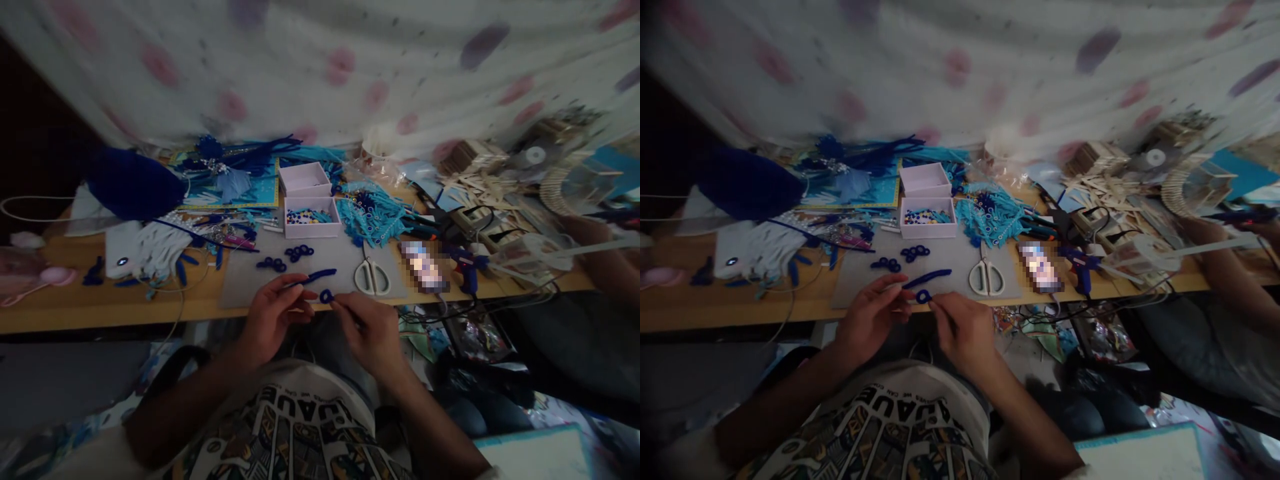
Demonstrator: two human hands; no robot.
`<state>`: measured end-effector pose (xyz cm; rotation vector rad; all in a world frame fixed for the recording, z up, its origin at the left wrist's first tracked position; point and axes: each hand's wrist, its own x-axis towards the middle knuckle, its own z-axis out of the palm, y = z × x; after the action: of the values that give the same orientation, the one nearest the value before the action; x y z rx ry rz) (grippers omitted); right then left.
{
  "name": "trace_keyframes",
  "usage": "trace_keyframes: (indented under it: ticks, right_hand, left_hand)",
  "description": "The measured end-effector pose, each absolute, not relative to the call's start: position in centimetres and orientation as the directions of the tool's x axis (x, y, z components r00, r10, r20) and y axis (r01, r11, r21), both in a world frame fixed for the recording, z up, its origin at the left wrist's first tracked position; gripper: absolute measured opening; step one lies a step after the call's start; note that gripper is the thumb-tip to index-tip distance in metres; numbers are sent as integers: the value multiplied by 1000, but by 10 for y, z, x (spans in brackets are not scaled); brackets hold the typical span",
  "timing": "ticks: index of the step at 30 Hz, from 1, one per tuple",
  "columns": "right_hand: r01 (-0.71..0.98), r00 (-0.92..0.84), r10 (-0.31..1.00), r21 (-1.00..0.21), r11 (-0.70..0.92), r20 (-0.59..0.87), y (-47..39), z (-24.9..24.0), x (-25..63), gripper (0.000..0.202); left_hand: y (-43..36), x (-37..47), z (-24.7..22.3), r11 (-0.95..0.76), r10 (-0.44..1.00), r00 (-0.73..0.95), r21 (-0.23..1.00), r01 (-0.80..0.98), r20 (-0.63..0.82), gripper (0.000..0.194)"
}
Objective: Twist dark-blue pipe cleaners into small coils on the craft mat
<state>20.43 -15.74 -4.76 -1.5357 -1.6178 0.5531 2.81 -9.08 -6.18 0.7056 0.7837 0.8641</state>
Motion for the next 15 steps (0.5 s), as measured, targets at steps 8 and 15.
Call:
trace_keyframes:
  ticks: [8,15]
  right_hand:
    - [928,-131,869,-250,277,478,-155,-51,204,26]
    - [831,13,930,-521,194,367,-149,-64,195,27]
  left_hand:
    - [-89,43,-63,350,884,396,914,-207,-249,30]
    - [-77,47,-68,197,900,401,980,-26,-170,31]
